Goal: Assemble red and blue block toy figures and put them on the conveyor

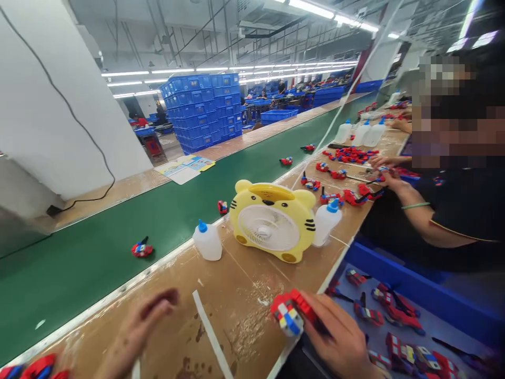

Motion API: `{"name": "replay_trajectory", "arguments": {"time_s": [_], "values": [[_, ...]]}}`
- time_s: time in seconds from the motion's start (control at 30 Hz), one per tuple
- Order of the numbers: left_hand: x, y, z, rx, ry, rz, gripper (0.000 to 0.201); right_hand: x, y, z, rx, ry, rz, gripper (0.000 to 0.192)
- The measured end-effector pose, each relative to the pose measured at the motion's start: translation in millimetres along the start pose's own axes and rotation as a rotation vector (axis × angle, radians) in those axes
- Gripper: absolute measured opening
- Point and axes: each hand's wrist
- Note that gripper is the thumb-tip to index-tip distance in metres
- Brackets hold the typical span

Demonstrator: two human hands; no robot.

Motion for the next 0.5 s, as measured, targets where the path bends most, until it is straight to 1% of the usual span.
{"name": "replay_trajectory", "arguments": {"time_s": [0.03,0.07,0.1,0.13,0.17,0.2,0.23,0.27,0.3,0.33,0.37,0.4,0.43,0.5], "values": [[-1,24.3,36,0.186,-0.04,0.227,0.061,17,9,-6,0.02,-0.078,-0.078,0.041],[-2,47.6,67,0.3,-0.087,0.446,0.064,34,19,-11,0.045,-0.149,-0.166,0.044],[-2,67.6,93,0.391,-0.12,0.629,0.067,49,28,-16,0.072,-0.215,-0.253,0.046],[-3,82.3,111,0.454,-0.163,0.751,0.068,62,36,-20,0.094,-0.277,-0.335,0.048],[-3,90.5,124,0.502,-0.202,0.81,0.068,73,42,-23,0.118,-0.331,-0.404,0.049],[-4,91.7,133,0.511,-0.203,0.822,0.067,82,47,-27,0.152,-0.364,-0.459,0.049],[-4,87.0,139,0.475,-0.174,0.774,0.064,89,51,-30,0.204,-0.387,-0.506,0.048],[-5,78.0,143,0.404,-0.113,0.669,0.059,93,53,-34,0.284,-0.403,-0.543,0.046],[-5,66.9,147,0.323,-0.027,0.52,0.053,96,54,-38,0.382,-0.417,-0.57,0.047],[-6,55.6,151,0.26,0.063,0.347,0.047,98,56,-44,0.49,-0.446,-0.583,0.052],[-6,45.9,155,0.23,0.148,0.176,0.042,99,57,-49,0.588,-0.492,-0.581,0.06],[-7,38.6,158,0.24,0.225,0.03,0.04,102,59,-55,0.661,-0.554,-0.568,0.066],[-6,33.8,162,0.277,0.29,-0.076,0.04,105,60,-61,0.714,-0.625,-0.548,0.067],[-5,30.1,168,0.342,0.381,-0.203,0.043,114,64,-72,0.778,-0.754,-0.51,0.053]]}}
Point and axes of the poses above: each hand's wrist, its own z-axis away from the middle knuckle, its own y-axis out of the palm, x = y × z
